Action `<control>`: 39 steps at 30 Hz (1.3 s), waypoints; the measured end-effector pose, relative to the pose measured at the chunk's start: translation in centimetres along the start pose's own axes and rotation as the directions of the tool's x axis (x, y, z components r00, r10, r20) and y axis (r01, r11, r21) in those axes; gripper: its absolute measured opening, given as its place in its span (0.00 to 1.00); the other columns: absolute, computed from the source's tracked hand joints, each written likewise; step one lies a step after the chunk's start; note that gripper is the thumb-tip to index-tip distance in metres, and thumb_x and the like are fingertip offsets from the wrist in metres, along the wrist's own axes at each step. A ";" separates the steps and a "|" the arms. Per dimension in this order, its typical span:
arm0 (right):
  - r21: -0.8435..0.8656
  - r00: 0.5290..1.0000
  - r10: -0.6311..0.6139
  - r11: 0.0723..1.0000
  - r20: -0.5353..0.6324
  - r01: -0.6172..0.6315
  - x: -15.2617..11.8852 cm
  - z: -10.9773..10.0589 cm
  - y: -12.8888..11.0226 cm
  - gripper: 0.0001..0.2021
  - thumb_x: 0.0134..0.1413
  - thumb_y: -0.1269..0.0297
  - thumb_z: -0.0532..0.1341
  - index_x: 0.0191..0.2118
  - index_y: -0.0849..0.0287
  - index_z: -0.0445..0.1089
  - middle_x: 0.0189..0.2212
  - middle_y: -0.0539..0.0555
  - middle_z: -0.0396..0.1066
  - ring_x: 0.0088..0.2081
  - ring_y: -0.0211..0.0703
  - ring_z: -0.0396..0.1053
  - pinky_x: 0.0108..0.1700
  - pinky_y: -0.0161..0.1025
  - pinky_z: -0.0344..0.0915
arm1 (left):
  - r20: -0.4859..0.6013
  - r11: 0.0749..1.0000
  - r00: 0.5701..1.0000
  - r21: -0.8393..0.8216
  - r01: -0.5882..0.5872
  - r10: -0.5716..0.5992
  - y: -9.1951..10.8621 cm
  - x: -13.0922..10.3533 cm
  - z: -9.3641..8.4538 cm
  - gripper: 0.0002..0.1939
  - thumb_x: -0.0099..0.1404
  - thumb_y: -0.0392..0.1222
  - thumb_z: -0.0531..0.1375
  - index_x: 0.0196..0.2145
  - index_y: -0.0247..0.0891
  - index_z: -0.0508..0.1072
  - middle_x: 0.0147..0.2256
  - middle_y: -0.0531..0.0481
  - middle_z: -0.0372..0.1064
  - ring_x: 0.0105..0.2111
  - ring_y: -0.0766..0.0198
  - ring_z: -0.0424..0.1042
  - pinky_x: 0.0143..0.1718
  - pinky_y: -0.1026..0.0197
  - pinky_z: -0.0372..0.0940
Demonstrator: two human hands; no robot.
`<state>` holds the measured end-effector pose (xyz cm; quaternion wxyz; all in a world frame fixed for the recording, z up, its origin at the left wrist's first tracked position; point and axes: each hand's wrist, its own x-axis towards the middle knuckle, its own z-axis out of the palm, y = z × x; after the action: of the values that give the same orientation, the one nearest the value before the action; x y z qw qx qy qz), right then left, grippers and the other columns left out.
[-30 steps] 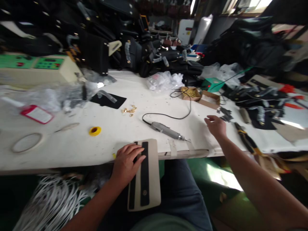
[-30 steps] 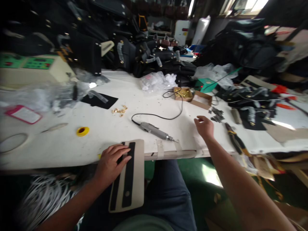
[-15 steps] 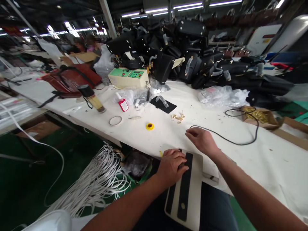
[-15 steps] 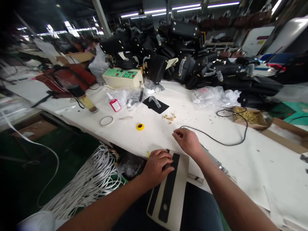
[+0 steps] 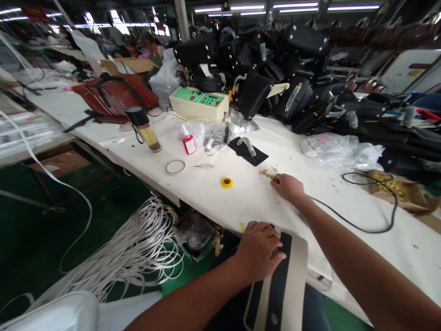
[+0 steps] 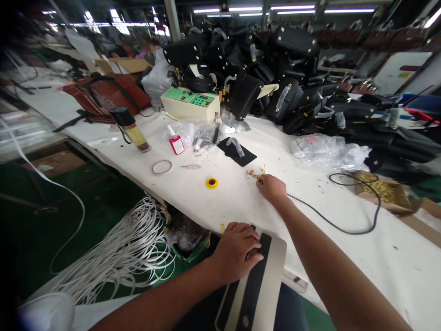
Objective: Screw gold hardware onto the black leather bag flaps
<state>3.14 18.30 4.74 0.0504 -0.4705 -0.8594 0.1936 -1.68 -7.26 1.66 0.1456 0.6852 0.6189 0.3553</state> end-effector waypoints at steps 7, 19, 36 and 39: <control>0.513 0.994 -0.033 0.858 0.103 -0.025 -3.5 0.1 -2.0 0.12 0.64 0.55 0.61 0.42 0.57 0.76 0.39 0.57 0.81 0.37 0.45 0.78 0.38 0.39 0.70 | -0.012 1.000 1.000 -0.024 -0.007 0.007 -0.5 0.2 0.1 0.06 0.67 0.46 0.69 0.39 0.43 0.81 0.44 0.54 0.83 0.51 0.56 0.74 0.54 0.47 0.58; 0.914 0.937 -0.219 -0.248 0.272 -0.323 -13.9 -1.1 -4.1 0.12 0.49 0.60 0.78 0.36 0.57 0.78 0.30 0.47 0.71 0.27 0.30 0.64 0.28 0.29 0.64 | 0.014 0.999 0.999 0.018 0.037 -0.037 0.2 0.8 -0.6 0.03 0.68 0.40 0.64 0.38 0.43 0.80 0.41 0.51 0.82 0.49 0.55 0.75 0.53 0.47 0.62; 0.811 0.989 0.126 0.569 0.073 -0.132 -20.1 2.6 0.9 0.21 0.52 0.41 0.71 0.41 0.53 0.80 0.38 0.55 0.81 0.39 0.53 0.78 0.43 0.45 0.74 | -0.133 0.992 0.984 0.025 0.124 -0.120 0.9 0.7 -0.2 0.12 0.77 0.42 0.53 0.48 0.41 0.77 0.42 0.49 0.82 0.45 0.55 0.77 0.50 0.50 0.64; 0.690 0.994 0.109 0.721 -0.013 -0.070 -20.1 3.1 1.1 0.20 0.55 0.41 0.68 0.42 0.50 0.80 0.42 0.55 0.82 0.43 0.57 0.79 0.48 0.50 0.75 | -0.136 0.989 0.982 0.047 0.137 -0.129 0.7 0.6 0.2 0.12 0.77 0.44 0.55 0.46 0.41 0.78 0.39 0.49 0.81 0.43 0.55 0.77 0.47 0.51 0.64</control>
<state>14.29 1.27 3.45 0.2345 -0.4642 -0.7010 0.4881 -1.04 -6.79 2.13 0.1083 0.6211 0.6814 0.3718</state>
